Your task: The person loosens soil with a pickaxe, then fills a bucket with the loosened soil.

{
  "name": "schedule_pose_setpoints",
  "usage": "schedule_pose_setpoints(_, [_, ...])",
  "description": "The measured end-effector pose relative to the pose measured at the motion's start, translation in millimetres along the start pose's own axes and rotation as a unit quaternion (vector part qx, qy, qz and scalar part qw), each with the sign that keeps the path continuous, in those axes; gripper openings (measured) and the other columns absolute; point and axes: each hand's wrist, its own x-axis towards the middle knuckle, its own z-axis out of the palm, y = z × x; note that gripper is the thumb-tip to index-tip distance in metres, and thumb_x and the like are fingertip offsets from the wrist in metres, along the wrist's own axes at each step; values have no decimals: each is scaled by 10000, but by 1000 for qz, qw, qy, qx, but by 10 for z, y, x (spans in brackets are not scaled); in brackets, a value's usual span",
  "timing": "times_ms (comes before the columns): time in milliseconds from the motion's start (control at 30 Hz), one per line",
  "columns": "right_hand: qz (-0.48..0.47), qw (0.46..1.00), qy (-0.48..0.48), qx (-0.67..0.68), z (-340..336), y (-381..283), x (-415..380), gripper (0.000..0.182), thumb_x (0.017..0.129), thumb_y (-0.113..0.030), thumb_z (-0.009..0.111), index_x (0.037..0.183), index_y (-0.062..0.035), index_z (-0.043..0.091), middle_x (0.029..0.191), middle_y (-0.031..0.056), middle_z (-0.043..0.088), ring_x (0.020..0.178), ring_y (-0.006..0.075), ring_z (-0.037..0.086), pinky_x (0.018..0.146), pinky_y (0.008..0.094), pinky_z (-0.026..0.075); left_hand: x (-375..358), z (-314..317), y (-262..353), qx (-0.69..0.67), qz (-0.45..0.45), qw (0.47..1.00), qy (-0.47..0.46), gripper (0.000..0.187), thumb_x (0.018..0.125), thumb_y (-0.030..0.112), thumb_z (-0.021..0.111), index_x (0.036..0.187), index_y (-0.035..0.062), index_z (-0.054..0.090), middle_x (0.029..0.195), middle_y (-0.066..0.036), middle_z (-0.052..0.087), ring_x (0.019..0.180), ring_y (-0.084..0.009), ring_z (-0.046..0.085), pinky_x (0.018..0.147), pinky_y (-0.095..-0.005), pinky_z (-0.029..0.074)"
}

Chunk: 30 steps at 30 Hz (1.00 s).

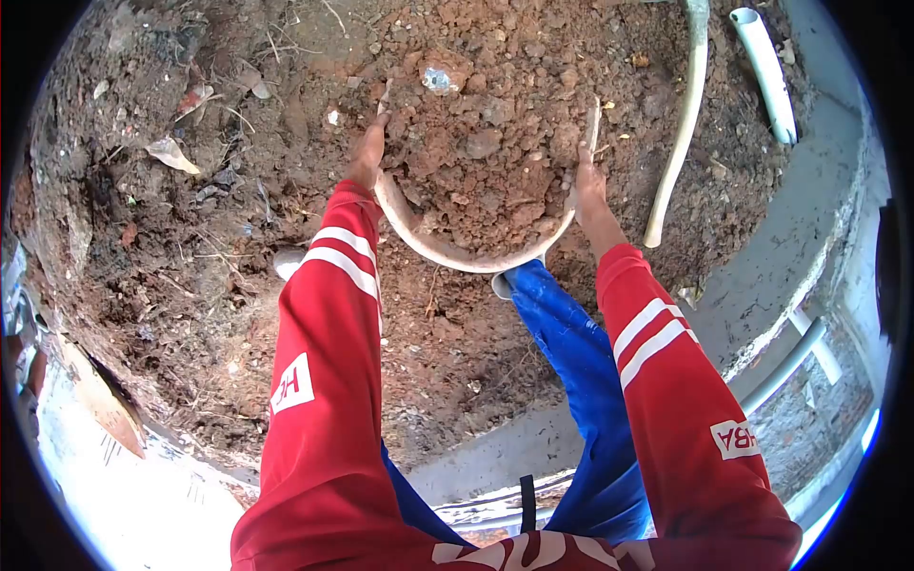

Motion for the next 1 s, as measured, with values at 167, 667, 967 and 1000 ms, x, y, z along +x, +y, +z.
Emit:
schedule_pose_setpoints(167, [17,998,-63,15,-93,105,-385,752,819,-753,574,1065,-44,617,764,47,532,663,183,494,598,358,429,-633,83,41,144,39,988,46,850,902,682,392,1440,30,469,1518,-300,347,1407,-416,353,1158,-454,272])
schedule_pose_setpoints(667, [9,992,-97,84,-376,-617,-4227,592,916,-575,582,1169,-40,563,847,29,528,724,144,554,622,318,461,-3934,-1907,-408,-68,-22,962,263,604,789,435,727,1136,-54,652,1032,-242,688,971,-342,663,880,-392,496])
schedule_pose_setpoints(967, [-59,933,-340,103,861,-1519,-6972,437,960,-529,556,965,-94,521,845,-2,467,778,115,473,698,278,398,-5011,-5079,343,-77,55,895,436,557,795,448,725,1048,-47,675,1039,-257,671,1022,-371,651,905,-412,485])
schedule_pose_setpoints(1000, [-73,928,-354,86,1051,-1524,-7110,441,965,-525,550,965,-87,498,837,5,447,791,130,462,720,302,401,-4908,-5478,391,-40,80,890,447,550,805,459,702,1052,-31,683,1065,-269,672,1029,-395,648,907,-427,486])
